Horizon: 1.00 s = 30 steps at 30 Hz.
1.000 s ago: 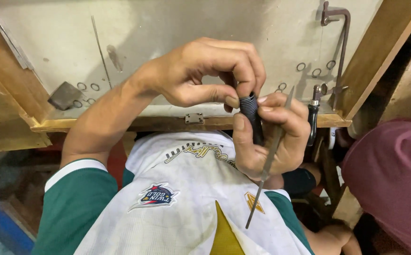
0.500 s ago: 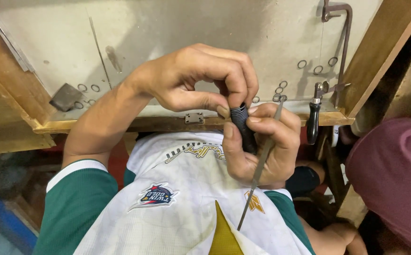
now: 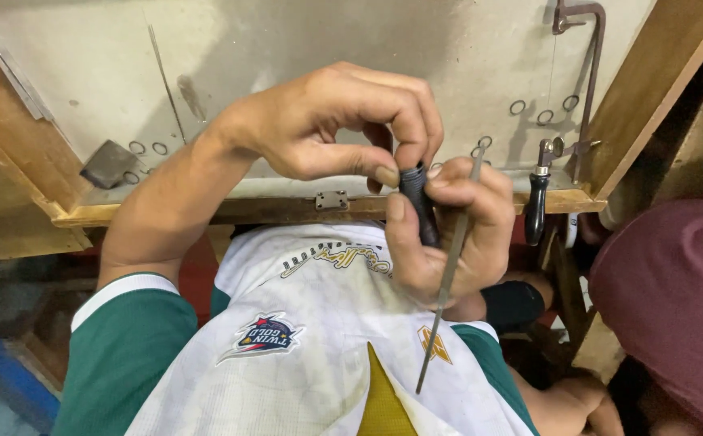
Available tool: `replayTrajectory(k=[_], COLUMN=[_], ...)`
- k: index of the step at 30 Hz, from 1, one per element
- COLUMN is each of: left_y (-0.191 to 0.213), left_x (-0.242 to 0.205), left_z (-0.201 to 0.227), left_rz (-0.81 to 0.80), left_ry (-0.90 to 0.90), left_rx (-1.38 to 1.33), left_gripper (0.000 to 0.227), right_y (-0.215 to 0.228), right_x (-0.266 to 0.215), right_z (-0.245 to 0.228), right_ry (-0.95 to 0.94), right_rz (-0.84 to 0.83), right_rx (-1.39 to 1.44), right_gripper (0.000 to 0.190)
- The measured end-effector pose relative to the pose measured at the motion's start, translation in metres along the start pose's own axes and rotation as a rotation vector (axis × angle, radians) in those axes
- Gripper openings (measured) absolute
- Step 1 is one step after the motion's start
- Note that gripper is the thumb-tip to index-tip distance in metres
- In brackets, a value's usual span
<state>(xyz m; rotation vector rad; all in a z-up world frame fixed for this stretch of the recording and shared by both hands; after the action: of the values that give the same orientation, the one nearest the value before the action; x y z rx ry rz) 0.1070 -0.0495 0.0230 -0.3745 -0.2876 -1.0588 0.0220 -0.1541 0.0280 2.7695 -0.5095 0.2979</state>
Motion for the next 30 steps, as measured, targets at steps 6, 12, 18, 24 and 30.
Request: replayTrajectory(k=[6,12,18,24,30], left_y=[0.008,0.010,0.010,0.011,0.009], left_x=[-0.004,-0.004,-0.002,0.001,0.009], left_z=[-0.030,-0.043,-0.043,-0.039,-0.011], left_rz=[0.029,0.025,0.013,-0.008,-0.055], left_ry=[0.192,0.266,0.292,0.273,0.117], left_rx=[-0.089,-0.094,-0.088,-0.008,0.277], left_gripper=[0.015,0.013,0.010,0.012,0.004], right_y=[-0.009,-0.010,-0.013,-0.012,-0.009], right_x=[0.003,0.001,0.003,0.003,-0.002], right_z=[0.029,0.041,0.040,0.040,0.047], right_ry=[-0.140,-0.189,-0.187,-0.186,-0.157], right_rz=[0.004,0.029,0.042,0.057,0.067], right_rx=[0.138,0.216,0.293,0.343,0.364], right_gripper=[0.024,0.024,0.023,0.025,0.026])
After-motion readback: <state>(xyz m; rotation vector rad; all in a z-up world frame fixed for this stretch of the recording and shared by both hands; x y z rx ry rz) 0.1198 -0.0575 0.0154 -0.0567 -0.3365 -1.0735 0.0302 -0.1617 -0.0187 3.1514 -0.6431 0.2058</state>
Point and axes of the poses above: each hand's wrist, its own x-axis towards the middle knuckle, its own y-axis out of the back of the hand, z = x × y, the point moved 10 cm from there along x, towards the middle knuckle, and after that the axes turned 2 degrees about z, right-handed, at the moved point
